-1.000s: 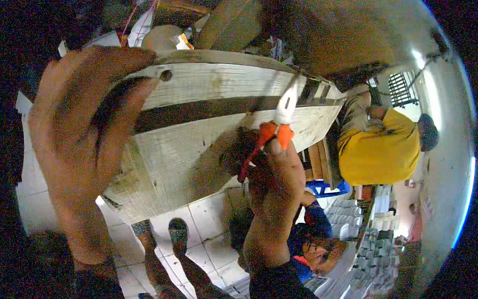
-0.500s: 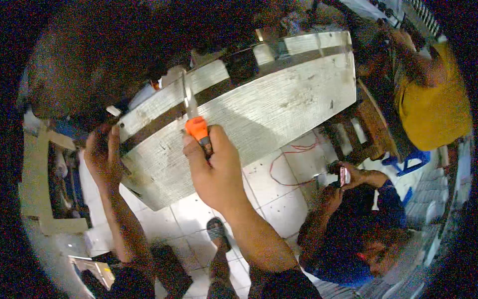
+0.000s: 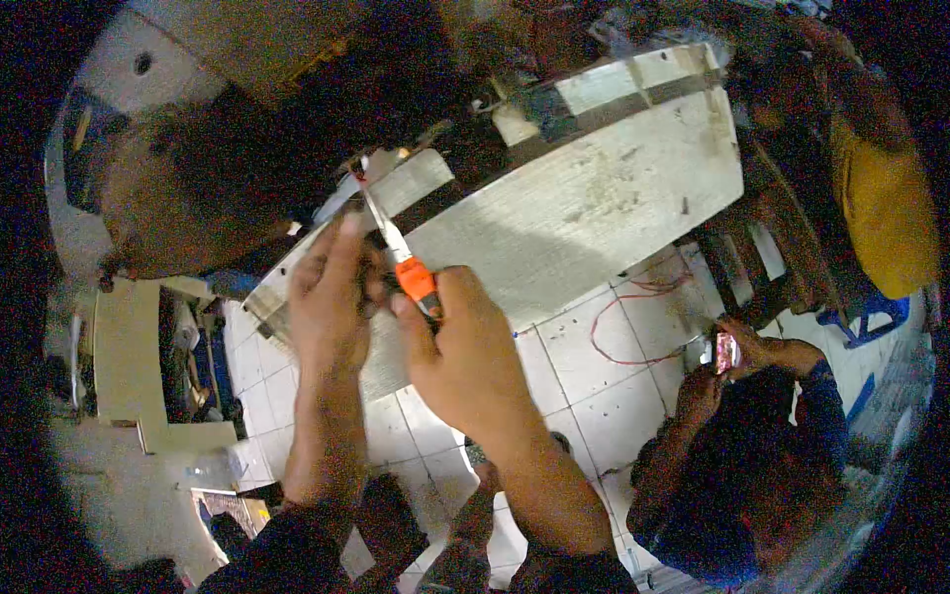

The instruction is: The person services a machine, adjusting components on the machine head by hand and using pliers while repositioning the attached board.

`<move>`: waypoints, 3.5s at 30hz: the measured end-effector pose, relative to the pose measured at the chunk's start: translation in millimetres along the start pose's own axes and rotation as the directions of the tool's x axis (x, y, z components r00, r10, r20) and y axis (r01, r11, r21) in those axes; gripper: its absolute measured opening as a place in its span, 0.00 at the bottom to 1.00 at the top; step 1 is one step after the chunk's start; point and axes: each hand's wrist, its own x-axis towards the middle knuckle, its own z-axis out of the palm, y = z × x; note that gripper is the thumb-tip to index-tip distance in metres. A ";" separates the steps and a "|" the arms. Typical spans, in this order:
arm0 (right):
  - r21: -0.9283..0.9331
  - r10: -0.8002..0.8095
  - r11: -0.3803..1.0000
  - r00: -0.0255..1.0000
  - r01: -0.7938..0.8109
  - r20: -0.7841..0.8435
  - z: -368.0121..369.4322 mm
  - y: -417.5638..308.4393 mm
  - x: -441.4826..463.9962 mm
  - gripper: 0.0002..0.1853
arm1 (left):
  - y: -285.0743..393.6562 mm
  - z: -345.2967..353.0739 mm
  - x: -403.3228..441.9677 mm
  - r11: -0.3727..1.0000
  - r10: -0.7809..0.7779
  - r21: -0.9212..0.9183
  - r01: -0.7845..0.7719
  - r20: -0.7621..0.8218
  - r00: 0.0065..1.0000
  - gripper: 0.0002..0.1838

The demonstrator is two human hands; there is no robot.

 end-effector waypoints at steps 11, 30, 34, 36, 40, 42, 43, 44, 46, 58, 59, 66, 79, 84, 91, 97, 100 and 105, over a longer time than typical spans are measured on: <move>0.115 0.183 0.973 0.972 -0.201 0.151 -38.6 -0.8 1.5 0.14 | -5.8 22.1 14.4 0.979 0.003 -0.201 -0.018 -0.073 0.997 0.19; 0.282 0.323 0.916 0.942 -0.286 -0.095 -52.4 -25.3 -43.7 0.14 | 7.3 48.9 14.0 0.513 -0.160 -0.822 0.246 0.190 0.969 0.11; 0.327 0.413 0.874 0.904 -0.360 -0.109 -55.3 -12.8 -52.9 0.16 | 7.3 48.7 14.5 0.492 -0.172 -0.822 0.287 0.232 0.957 0.11; 0.362 0.450 0.853 0.882 -0.376 -0.142 -54.2 -11.5 -54.1 0.16 | 7.4 49.7 15.0 0.525 -0.181 -0.801 0.289 0.227 0.957 0.11; 0.419 0.511 0.809 0.846 -0.413 -0.152 -55.5 -0.2 -58.9 0.15 | 0.2 40.9 23.3 0.401 0.037 -0.851 0.340 0.385 0.922 0.12; 0.472 0.536 0.776 0.831 -0.418 -0.146 -54.9 5.3 -62.1 0.16 | -4.6 42.0 24.2 0.284 0.161 -0.891 0.353 0.408 0.899 0.11; 0.487 0.547 0.764 0.826 -0.424 -0.138 -53.2 7.6 -66.1 0.16 | -6.2 44.0 22.6 0.300 0.149 -0.885 0.355 0.411 0.900 0.11; 0.519 0.567 0.742 0.811 -0.424 -0.147 -52.6 10.6 -68.2 0.16 | -7.7 46.5 22.6 0.286 0.108 -0.882 0.374 0.418 0.902 0.10; 0.567 0.597 0.698 0.792 -0.437 -0.126 -50.4 15.6 -74.3 0.16 | -11.8 47.5 17.8 0.384 -0.021 -0.853 0.354 0.375 0.927 0.08; 0.558 0.641 0.668 0.762 -0.493 -0.095 -51.4 21.1 -60.2 0.19 | -19.1 20.8 5.3 0.973 -0.149 -0.184 0.143 -0.021 0.989 0.18; 0.571 0.644 0.662 0.758 -0.486 -0.102 -48.7 17.3 -55.4 0.19 | -20.8 15.3 9.2 0.974 -0.149 -0.172 0.145 -0.007 0.989 0.18; 0.662 0.725 0.590 0.665 -0.463 -0.181 -32.1 22.7 -49.6 0.20 | -4.2 18.2 25.1 0.458 -0.057 -0.741 0.491 0.527 0.848 0.23; 0.558 0.661 0.637 0.749 -0.532 -0.041 -37.4 52.2 -58.8 0.17 | 9.4 23.9 21.7 0.718 -0.273 -0.560 0.413 0.320 0.907 0.13; 0.602 0.714 0.581 0.698 -0.547 -0.055 -38.4 50.9 -55.1 0.18 | 15.2 5.9 18.4 0.786 -0.396 -0.382 0.486 0.292 0.871 0.11; 0.548 0.562 0.725 0.818 -0.417 -0.123 -29.2 74.2 -60.0 0.19 | 23.5 -7.8 14.0 0.872 -0.459 -0.121 0.475 0.137 0.878 0.13; 0.561 0.691 0.644 0.710 -0.520 -0.135 -26.4 77.5 -55.6 0.19 | 30.3 -23.8 2.1 0.780 -0.597 0.124 0.613 -0.148 0.789 0.13; 0.602 0.708 0.604 0.698 -0.523 -0.103 -27.4 79.7 -56.6 0.18 | 20.7 -10.7 -4.3 0.821 -0.539 0.159 0.548 -0.102 0.836 0.13; 0.644 0.736 0.549 0.674 -0.533 -0.069 -29.7 85.1 -57.4 0.17 | 17.8 2.4 -4.1 0.824 -0.535 0.153 0.546 -0.108 0.838 0.13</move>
